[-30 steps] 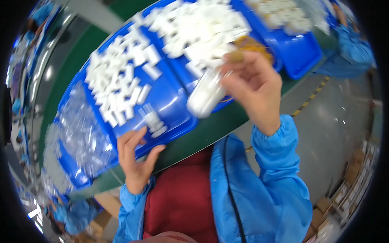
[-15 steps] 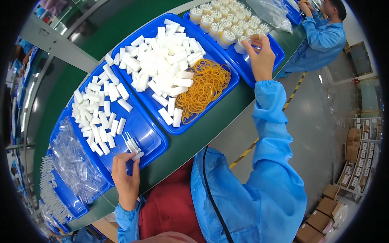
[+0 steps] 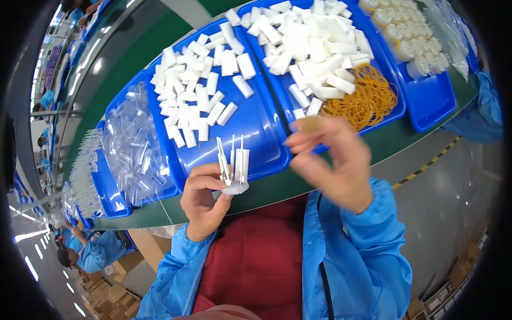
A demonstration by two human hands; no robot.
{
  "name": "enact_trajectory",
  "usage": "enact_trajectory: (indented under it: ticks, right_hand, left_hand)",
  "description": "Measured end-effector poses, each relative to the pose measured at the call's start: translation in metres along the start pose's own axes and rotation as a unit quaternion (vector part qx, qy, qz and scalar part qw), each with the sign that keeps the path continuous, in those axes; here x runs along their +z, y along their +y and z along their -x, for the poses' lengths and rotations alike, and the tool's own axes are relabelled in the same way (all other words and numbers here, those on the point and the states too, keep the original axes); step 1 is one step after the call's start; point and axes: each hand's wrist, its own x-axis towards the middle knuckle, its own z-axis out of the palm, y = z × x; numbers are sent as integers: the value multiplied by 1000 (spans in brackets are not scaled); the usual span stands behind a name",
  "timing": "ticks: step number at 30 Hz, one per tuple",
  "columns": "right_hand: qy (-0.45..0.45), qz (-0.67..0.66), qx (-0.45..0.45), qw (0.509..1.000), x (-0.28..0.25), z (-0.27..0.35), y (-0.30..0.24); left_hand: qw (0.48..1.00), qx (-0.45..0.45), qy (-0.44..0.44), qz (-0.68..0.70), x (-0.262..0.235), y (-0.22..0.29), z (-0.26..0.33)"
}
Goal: The person assembles components by fitting white blocks onto the stems of a plastic base and securing the bundled assembly with a rubber band.
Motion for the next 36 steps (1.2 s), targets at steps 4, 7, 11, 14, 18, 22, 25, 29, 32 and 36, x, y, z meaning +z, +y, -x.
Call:
enact_trajectory:
  ticks: [4,7,11,14,18,22,25,29,32,36]
  right_hand:
    - [-150,105,-103,978,41,-9,4]
    - [-149,107,-117,976,54,-12,6]
    - [-96,0,-24,995,70,-17,19]
    - [-144,-51,2,988,77,-16,27]
    - [-130,-37,-50,990,81,-15,34]
    - [-123,1,-44,991,79,-11,26]
    - [-49,236,-111,964,50,-22,4]
    - [9,394,-45,918,8,-26,0]
    - [-44,522,-74,849,4,-28,7]
    - [9,496,-45,867,6,-29,21]
  left_hand:
    - [996,-20,25,82,-10,5,7]
    - [992,-25,39,121,-19,4,14]
    - [968,-54,52,239,-26,-2,23]
    - [944,-85,59,314,-26,-4,27]
    - [961,-63,38,266,-26,-4,28]
    - [975,-61,35,210,-25,-4,30]
    - [998,-11,40,43,-26,-4,28]
    - [997,25,11,-77,-25,-6,21]
    - [991,51,8,-121,-22,-8,15]
    - [990,56,23,-125,-16,-5,14]
